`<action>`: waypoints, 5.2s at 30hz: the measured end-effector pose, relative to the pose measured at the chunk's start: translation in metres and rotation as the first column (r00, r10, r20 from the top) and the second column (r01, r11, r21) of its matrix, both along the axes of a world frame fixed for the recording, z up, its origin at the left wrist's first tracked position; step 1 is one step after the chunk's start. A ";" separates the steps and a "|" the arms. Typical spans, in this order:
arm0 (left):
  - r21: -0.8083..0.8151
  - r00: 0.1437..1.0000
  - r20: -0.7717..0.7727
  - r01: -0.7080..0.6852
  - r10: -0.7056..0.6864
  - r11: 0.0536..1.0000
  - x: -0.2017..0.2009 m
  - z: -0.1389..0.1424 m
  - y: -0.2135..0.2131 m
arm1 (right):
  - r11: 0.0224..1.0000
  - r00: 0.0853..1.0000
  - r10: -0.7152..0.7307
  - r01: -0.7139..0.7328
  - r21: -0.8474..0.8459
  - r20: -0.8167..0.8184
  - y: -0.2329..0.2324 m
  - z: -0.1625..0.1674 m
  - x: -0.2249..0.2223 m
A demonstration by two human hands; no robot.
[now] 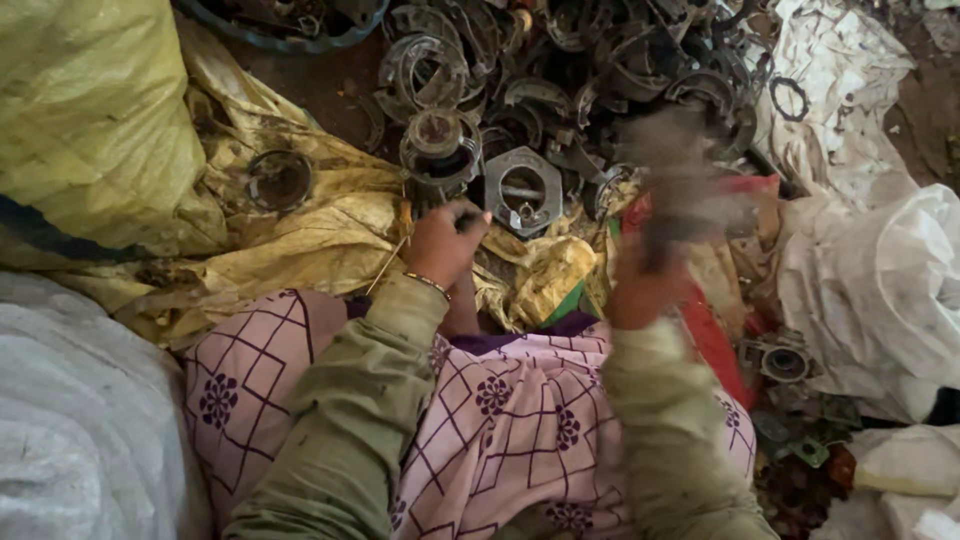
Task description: The person sits on the floor and uses a hammer to strike and separate small metal components from larger assemblies. They repeatedly pick up parts, position them, and hammer them to break them apart, then set the separated pieces aside.
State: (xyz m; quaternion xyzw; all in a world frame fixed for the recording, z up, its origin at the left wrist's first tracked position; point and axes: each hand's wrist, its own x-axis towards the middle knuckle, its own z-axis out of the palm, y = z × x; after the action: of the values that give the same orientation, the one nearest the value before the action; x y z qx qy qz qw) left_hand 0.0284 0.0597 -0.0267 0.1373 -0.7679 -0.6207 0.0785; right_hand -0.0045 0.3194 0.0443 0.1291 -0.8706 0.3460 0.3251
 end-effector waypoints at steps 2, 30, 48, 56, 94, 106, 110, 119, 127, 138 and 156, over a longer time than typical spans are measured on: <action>0.013 0.999 0.054 0.004 -0.005 1.000 0.002 0.006 -0.002 | 0.916 0.936 0.122 -0.234 0.326 0.332 -0.005 -0.044 0.001; 0.006 0.998 0.066 0.007 -0.008 1.000 -0.007 -0.003 -0.005 | 0.931 0.625 0.224 0.088 -0.353 0.747 0.002 0.047 0.066; -0.037 0.999 -0.028 -0.031 0.030 0.999 -0.006 -0.022 0.005 | 0.808 0.837 0.091 -0.379 0.451 0.540 -0.004 -0.092 -0.049; -0.099 0.996 0.043 -0.074 0.079 0.992 -0.009 -0.016 -0.001 | 0.592 0.906 0.156 -0.404 0.697 0.393 -0.071 -0.106 -0.119; -0.439 0.788 0.074 0.576 -0.611 0.689 0.009 -0.017 0.051 | 0.877 0.629 0.426 -0.464 -0.126 0.651 -0.014 -0.033 0.040; -0.444 0.769 0.258 0.633 -0.585 0.635 0.015 0.006 0.060 | 0.935 0.758 0.253 -0.352 0.051 0.601 -0.012 -0.055 0.053; -0.518 0.776 0.242 0.611 -0.582 0.599 0.015 0.006 0.063 | 0.942 0.768 0.228 -0.330 0.065 0.599 -0.010 -0.057 0.051; -0.531 0.768 0.244 0.617 -0.593 0.581 0.013 -0.002 0.061 | 0.879 0.762 0.323 -0.461 0.121 0.561 -0.013 -0.045 0.051; -0.496 0.754 0.237 0.636 -0.612 0.592 0.013 -0.001 0.066 | 0.944 0.784 0.222 -0.322 0.073 0.580 -0.013 -0.061 0.051; -0.585 0.769 0.285 0.613 -0.573 0.531 0.015 0.011 0.070 | 0.968 0.778 0.165 -0.246 0.052 0.606 -0.014 -0.065 0.052; -0.303 0.870 0.125 0.491 -0.477 0.817 0.004 0.003 0.053 | 0.470 0.285 0.758 0.384 -0.794 0.587 0.003 -0.081 0.028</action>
State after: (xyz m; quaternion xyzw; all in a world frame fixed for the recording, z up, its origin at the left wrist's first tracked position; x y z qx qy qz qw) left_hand 0.0328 0.1127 -0.0234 -0.0638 -0.8705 -0.4820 -0.0769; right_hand 0.0234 0.3220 -0.0363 -0.1505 -0.5490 0.7706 -0.2864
